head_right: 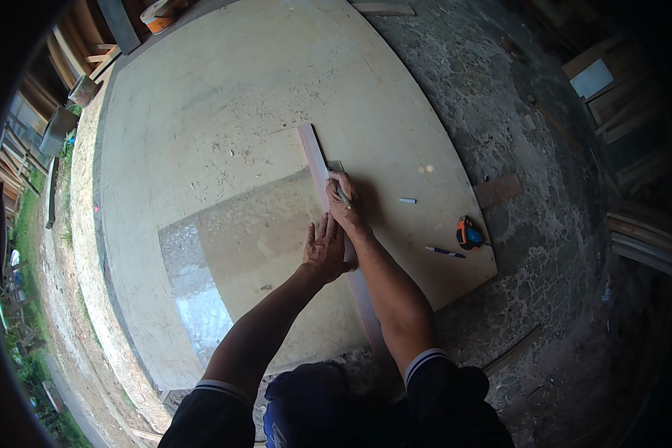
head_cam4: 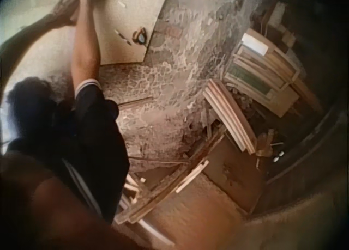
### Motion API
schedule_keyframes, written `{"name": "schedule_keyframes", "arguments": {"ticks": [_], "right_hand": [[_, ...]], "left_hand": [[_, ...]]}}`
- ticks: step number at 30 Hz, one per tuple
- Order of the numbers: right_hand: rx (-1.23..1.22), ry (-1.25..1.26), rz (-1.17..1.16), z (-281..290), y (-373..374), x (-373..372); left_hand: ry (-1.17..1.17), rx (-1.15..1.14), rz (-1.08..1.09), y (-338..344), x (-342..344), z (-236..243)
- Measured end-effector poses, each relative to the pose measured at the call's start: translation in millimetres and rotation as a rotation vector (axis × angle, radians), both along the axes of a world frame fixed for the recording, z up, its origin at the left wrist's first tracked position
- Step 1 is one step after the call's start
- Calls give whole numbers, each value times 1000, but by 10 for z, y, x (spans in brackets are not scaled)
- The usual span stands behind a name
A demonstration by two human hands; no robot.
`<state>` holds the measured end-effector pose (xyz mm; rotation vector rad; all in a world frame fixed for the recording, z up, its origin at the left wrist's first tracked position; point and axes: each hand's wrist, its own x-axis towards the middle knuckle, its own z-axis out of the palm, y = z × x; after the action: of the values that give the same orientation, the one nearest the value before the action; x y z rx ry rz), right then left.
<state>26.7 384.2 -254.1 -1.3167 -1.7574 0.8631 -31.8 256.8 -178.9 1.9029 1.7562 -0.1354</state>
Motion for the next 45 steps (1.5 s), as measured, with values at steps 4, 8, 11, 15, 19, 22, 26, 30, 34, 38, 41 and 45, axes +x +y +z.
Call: {"name": "schedule_keyframes", "arguments": {"ticks": [4,8,11,15,19,22,26,30,34,38,41,45], "right_hand": [[-50,22,16,-18,5,-64],[-131,-26,19,122,64,-61],[-170,-15,79,389,12,-128],[-77,-142,30,398,109,-96],[69,-134,-24,302,16,-165],[182,-55,-53,170,1,-133],[141,-103,1,216,34,-157],[117,-186,17,268,181,-140],[92,-259,1,315,187,-170],[79,-239,8,322,179,-160],[56,-297,7,336,212,-168],[87,-248,23,353,202,-175]], "left_hand": [[-12,-17,20,-11,-12,-16],[-48,-23,59,-5,0,8],[-12,-2,44,-56,-79,-22],[-25,-32,52,8,-1,37],[-20,-43,52,-14,-28,2],[-20,-9,18,-20,0,-2],[-19,20,18,-40,-52,-77],[-42,28,32,-15,-15,-44],[-33,8,29,-23,-33,15],[-28,11,32,-21,-29,0],[-26,4,19,-15,-21,-3],[-34,0,38,-3,-19,-8]]}}
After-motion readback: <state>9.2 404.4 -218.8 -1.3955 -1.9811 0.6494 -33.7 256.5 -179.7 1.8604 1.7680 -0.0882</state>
